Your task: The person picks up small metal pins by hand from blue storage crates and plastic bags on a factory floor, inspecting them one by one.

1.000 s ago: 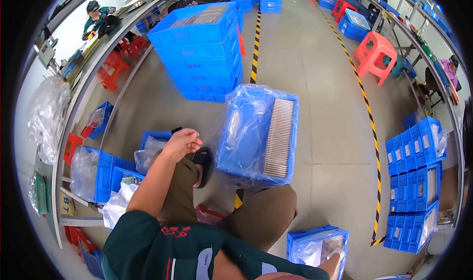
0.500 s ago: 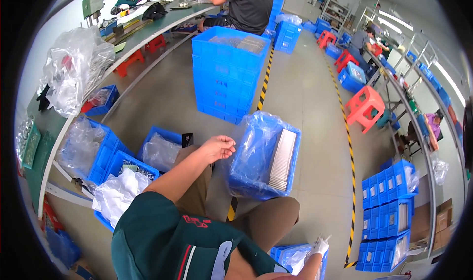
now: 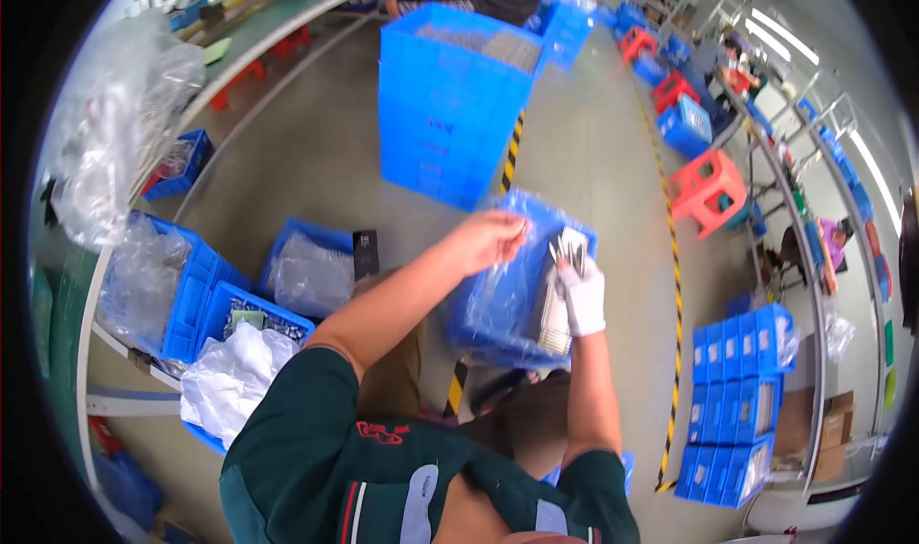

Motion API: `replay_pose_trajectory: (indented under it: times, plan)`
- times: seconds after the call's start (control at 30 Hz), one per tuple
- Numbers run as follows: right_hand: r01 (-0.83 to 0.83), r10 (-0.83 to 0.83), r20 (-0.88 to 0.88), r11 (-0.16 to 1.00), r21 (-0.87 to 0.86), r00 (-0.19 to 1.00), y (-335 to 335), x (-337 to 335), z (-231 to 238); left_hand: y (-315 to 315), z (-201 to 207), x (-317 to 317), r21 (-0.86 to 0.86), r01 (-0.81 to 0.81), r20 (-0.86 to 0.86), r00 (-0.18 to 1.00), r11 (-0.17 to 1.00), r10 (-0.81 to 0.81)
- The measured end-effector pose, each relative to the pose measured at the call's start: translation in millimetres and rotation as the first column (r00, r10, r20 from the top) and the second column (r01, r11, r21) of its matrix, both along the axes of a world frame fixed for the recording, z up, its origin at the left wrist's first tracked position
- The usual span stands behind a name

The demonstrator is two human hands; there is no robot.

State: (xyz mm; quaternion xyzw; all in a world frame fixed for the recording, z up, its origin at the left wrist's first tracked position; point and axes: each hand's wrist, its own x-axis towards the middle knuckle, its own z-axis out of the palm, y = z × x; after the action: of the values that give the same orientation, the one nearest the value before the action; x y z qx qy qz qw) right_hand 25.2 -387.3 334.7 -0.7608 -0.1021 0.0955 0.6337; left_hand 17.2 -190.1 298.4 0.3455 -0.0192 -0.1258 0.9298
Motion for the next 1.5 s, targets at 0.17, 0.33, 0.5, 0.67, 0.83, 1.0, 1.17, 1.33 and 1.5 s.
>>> replay_pose_trajectory:
  times: [0.17, 0.33, 0.5, 0.67, 0.83, 1.0, 1.17, 1.33, 1.5]
  plan:
    - [-0.033, 0.033, 0.013, 0.999, 0.001, 0.999, 24, 23, -20, -3, -1, 27, -0.037, 0.030, -0.045, 0.999, 0.999, -0.032]
    - [0.009, -0.012, -0.074, 0.999, -0.049, 0.997, 23, 21, -41, -6, -24, 21, -0.107, 0.069, -0.077, 0.994, 0.992, -0.077]
    - [0.015, -0.019, -0.038, 0.997, -0.082, 0.999, 22, 21, -50, -9, -26, 14, -0.089, 0.026, -0.151, 0.988, 0.996, -0.039]
    - [0.000, 0.026, 0.122, 0.978, -0.207, 0.992, 29, 15, -38, -7, -26, 9, -0.057, -0.017, -0.168, 0.986, 0.998, 0.007]
    - [0.018, 0.050, 0.254, 0.965, -0.262, 0.966, 28, 16, -36, -3, -29, 6, -0.123, 0.078, -0.111, 0.990, 0.989, -0.092]
    - [0.052, 0.141, 0.515, 0.938, -0.343, 0.845, 30, 18, -34, -2, -34, 5, -0.180, 0.088, -0.123, 0.986, 0.980, -0.111]
    - [0.088, 0.098, 0.430, 0.916, -0.392, 0.898, 32, 23, -39, -11, -24, 0, 0.300, -0.142, -0.075, 0.982, 0.943, 0.172]
    - [-0.006, 0.107, 0.277, 0.939, -0.343, 0.955, 34, 23, -33, -4, -23, -1, 0.500, -0.206, 0.073, 0.978, 0.841, 0.195]
    - [-0.104, 0.137, 0.104, 0.956, -0.274, 0.985, 30, 23, -28, 9, -21, 4, 0.464, -0.269, 0.036, 0.958, 0.844, 0.285]
